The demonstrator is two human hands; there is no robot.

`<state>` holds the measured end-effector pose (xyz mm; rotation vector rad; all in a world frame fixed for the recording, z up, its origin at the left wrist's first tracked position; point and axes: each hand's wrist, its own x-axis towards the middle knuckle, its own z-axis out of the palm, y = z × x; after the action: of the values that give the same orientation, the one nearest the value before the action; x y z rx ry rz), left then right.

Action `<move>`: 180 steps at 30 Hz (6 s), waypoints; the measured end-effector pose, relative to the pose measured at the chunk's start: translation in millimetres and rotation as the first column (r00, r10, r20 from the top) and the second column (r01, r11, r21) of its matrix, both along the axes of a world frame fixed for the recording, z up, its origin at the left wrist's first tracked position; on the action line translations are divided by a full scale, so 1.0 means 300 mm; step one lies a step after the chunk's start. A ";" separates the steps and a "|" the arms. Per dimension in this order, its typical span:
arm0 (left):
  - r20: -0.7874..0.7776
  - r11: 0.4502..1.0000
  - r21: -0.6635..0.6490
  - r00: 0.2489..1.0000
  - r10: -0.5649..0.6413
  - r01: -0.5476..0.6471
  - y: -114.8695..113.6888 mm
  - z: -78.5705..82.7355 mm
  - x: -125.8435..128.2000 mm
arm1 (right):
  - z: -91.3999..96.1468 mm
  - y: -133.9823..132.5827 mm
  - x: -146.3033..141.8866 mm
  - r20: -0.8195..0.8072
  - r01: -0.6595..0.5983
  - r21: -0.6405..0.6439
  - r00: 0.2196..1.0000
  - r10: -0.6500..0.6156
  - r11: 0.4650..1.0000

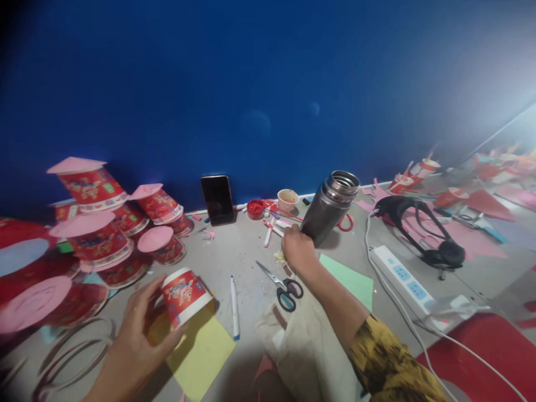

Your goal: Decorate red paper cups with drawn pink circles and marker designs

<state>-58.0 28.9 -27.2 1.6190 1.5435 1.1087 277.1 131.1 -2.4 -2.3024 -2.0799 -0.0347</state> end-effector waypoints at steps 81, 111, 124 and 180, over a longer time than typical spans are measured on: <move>-0.176 0.916 0.122 0.916 -0.360 0.383 -0.032 0.089 0.031 | 0.092 -0.404 -0.320 -0.415 -0.509 0.704 0.271 0.869 0.495; -0.186 0.915 0.097 0.910 -0.370 0.392 -0.036 0.095 0.029 | 0.113 -0.412 -0.321 -0.453 -0.488 0.686 0.295 0.841 0.540; -0.171 0.915 0.100 0.913 -0.371 0.391 -0.035 0.098 0.028 | 0.112 -0.416 -0.322 -0.464 -0.502 0.676 0.279 0.841 0.539; -0.189 0.905 0.118 0.904 -0.384 0.409 -0.040 0.107 0.034 | 0.125 -0.411 -0.314 -0.462 -0.489 0.666 0.322 0.826 0.563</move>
<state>-47.7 17.1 4.9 2.0619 1.1628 0.9049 182.8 7.7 35.0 -0.7513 -2.0490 0.3970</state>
